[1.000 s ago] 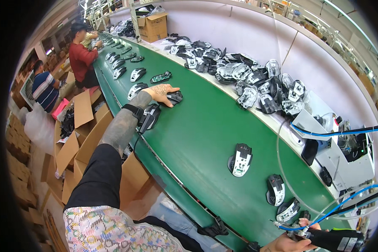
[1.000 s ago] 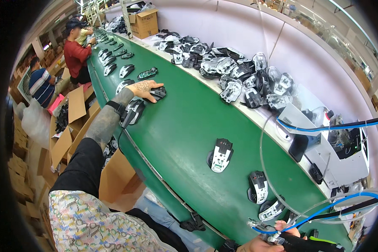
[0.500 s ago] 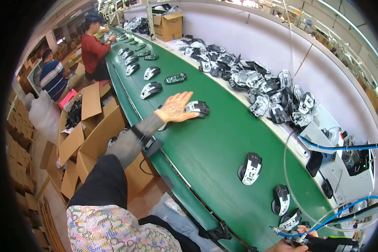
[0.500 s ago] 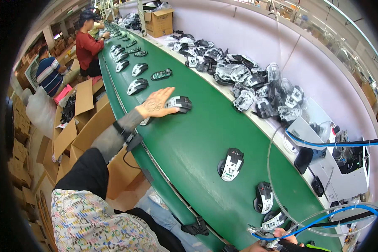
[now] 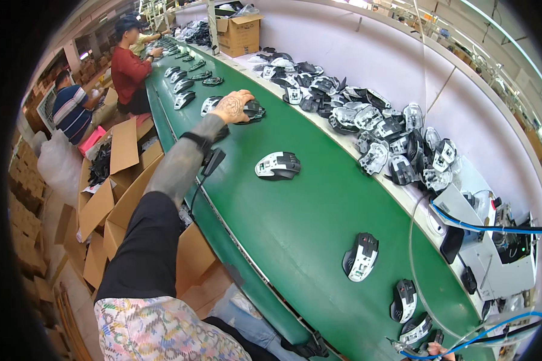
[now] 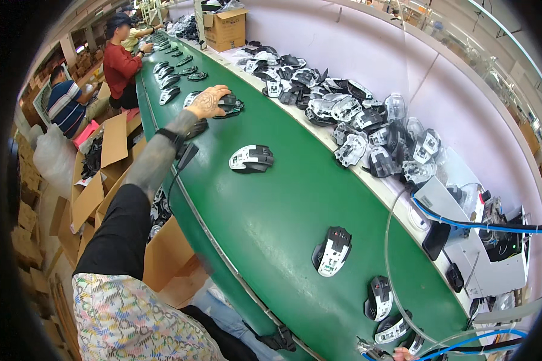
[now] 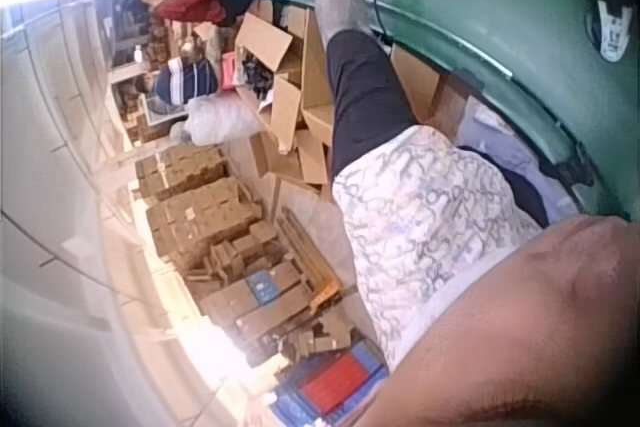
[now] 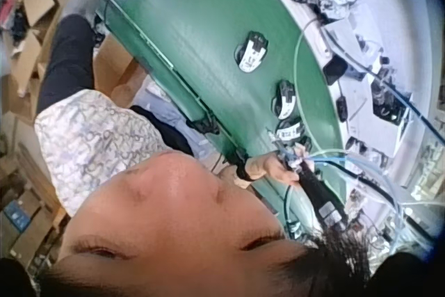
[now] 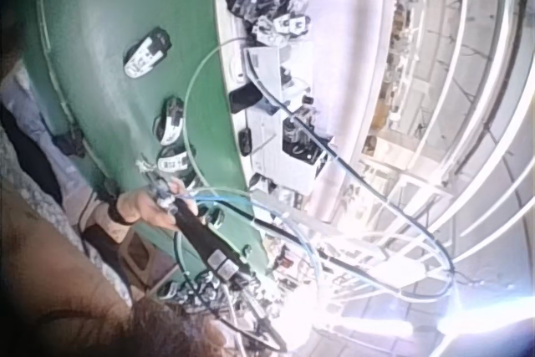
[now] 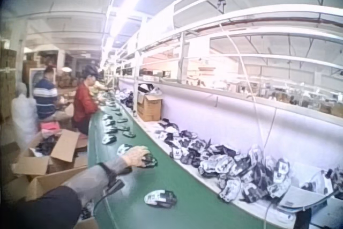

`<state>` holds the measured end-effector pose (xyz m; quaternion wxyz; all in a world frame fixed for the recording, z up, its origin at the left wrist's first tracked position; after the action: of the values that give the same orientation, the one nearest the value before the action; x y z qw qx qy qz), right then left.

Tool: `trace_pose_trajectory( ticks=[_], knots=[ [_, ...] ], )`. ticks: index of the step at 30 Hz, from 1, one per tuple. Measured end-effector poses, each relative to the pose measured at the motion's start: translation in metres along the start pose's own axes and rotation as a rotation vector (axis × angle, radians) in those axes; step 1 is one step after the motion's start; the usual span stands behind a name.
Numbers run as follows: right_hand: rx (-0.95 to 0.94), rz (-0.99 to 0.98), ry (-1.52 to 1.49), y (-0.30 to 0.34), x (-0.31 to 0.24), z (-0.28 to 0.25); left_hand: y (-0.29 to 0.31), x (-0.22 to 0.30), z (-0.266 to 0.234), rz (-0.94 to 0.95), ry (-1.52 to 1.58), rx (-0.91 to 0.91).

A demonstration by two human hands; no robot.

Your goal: The recorder is using an electric screwdriver to fasten screws into the bottom cases of computer mice on an assembly line.

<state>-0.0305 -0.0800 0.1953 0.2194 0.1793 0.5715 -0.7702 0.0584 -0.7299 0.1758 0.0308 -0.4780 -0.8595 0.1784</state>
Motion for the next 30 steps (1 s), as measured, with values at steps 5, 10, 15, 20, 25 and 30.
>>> trace_pose_trajectory(
  ticks=[5,10,15,20,25,30],
  knots=[
    [0.059,-0.049,0.043,-0.004,0.003,0.009,-0.029,-0.022,0.032,0.017,0.199,-0.279],
    [0.039,-0.080,0.064,-0.005,0.000,0.017,-0.042,-0.001,0.034,0.073,0.035,-0.243],
    [0.020,-0.211,0.574,0.003,0.006,0.007,-0.040,-0.003,0.025,-0.094,-0.014,-0.352],
    [0.079,-0.224,0.686,0.007,0.011,0.000,-0.026,-0.027,0.042,-0.120,0.334,-0.381],
    [0.046,-0.001,-0.032,0.001,0.012,0.008,-0.028,-0.027,0.042,-0.019,0.409,-0.366],
    [-0.055,-0.123,0.253,-0.001,0.011,0.001,-0.027,-0.024,0.035,-0.009,0.466,-0.366]
  ],
)
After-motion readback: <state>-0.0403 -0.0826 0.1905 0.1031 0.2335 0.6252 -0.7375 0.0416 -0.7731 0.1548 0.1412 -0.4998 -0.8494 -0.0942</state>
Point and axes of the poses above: each hand's wrist, its own y-axis away from the middle knuckle, its own z-axis out of the palm, x = y × z, the point moved 1 cm from there along -y, towards the middle knuckle, and after that the axes turned 6 degrees about -y, right-handed, at the moved point
